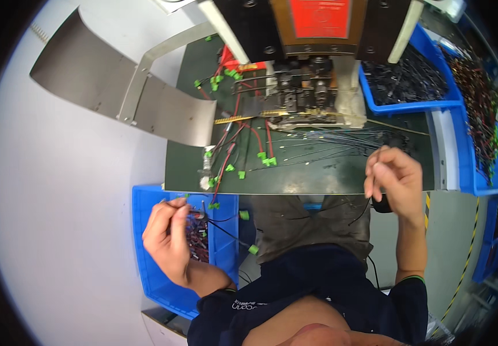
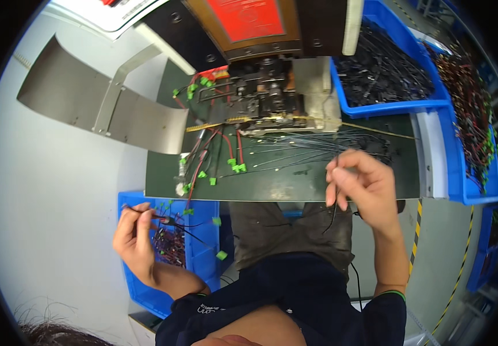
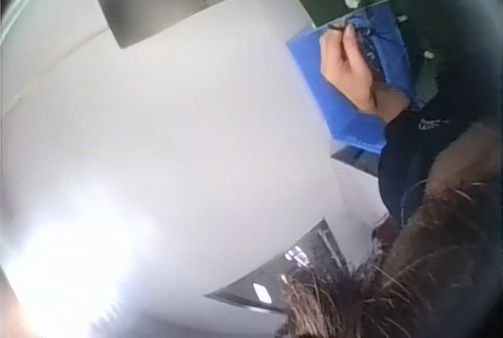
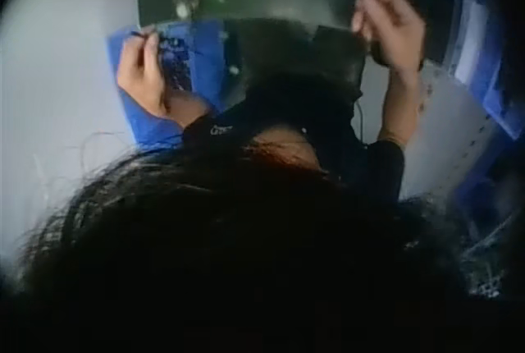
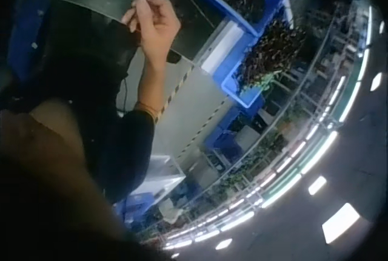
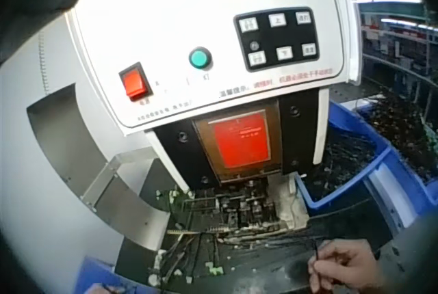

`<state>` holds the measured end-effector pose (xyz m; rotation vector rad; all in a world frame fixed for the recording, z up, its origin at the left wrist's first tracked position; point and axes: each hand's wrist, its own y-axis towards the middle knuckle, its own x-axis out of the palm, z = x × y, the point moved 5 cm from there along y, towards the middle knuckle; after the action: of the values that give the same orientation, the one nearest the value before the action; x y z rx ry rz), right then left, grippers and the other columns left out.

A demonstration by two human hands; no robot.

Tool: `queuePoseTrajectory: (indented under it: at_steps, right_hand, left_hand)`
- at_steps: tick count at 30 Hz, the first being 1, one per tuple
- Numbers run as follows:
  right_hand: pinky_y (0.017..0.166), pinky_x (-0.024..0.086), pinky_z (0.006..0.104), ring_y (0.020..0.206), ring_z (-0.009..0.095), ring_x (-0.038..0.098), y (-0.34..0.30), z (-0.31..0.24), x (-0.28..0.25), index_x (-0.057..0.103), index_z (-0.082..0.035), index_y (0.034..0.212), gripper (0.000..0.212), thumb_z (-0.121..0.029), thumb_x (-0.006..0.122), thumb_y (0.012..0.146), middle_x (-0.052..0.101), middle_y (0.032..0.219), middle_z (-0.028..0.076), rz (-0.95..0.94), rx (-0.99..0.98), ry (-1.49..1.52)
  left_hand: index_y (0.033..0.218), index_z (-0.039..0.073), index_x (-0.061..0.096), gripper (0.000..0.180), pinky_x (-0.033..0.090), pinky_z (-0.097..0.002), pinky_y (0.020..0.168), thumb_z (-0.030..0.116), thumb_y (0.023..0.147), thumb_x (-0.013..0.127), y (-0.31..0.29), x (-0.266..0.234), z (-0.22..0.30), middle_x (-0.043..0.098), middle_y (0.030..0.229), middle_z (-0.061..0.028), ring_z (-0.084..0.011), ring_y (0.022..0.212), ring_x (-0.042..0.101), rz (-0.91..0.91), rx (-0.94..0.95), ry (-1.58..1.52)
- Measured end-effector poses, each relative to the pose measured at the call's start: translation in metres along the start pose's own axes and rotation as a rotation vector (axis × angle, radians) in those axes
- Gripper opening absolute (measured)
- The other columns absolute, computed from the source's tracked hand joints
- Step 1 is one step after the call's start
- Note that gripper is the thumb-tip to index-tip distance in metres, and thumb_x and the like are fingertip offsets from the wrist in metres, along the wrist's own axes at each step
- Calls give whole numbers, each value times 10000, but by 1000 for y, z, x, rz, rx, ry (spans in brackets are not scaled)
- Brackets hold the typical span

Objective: The person attaches wire ends and components by hand, crimps terminals onto wires using a crimping machine, and lifts a bundle of wire harnesses from a bin.

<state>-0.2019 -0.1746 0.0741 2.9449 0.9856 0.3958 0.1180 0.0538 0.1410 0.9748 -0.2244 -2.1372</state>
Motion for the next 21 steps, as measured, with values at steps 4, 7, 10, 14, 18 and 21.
queuePoseTrajectory:
  at_steps: [4,7,10,14,18,21]
  right_hand:
    - [464,425,197,647,127,669,-7,55,35,628,48,1106,163,13,621,947,659,963,96,-33,194,83]
    - [465,417,191,645,107,662,-10,83,57,632,44,1096,150,-5,628,955,644,957,71,-38,255,100]
    - [469,412,182,656,88,658,-9,87,71,634,39,1090,140,-29,628,967,627,944,48,-90,182,76]
    - [494,436,188,678,83,653,-7,88,75,644,55,1061,123,-22,634,965,618,970,55,-56,157,87]
    - [568,519,240,669,114,628,-3,82,77,664,81,1003,81,69,640,927,633,1018,99,-41,-2,8]
    - [551,499,239,658,97,616,0,79,79,687,53,956,48,33,679,914,653,946,84,-37,-57,-112]
  left_hand:
    - [1061,-54,646,185,563,-263,653,-94,881,658,-14,42,-9,704,902,-137,-159,767,683,-256,-361,-540]
    - [1060,-46,613,99,575,-273,654,-2,973,601,-27,96,-13,707,919,-154,-177,773,699,-371,-370,-775]
    - [1013,-46,634,67,558,-250,693,-5,980,593,-36,134,-13,705,941,-138,-155,806,688,-424,-374,-854]
    - [1005,-59,670,73,554,-245,707,-35,952,626,-39,169,-7,688,951,-113,-143,804,676,-441,-376,-925]
    - [1019,-86,684,117,555,-247,694,-69,904,671,-44,187,-8,656,986,-119,-136,756,647,-360,-438,-1049]
    - [973,-67,710,107,526,-240,635,-91,870,696,-45,190,-11,661,986,-119,-127,714,619,-314,-350,-1034]
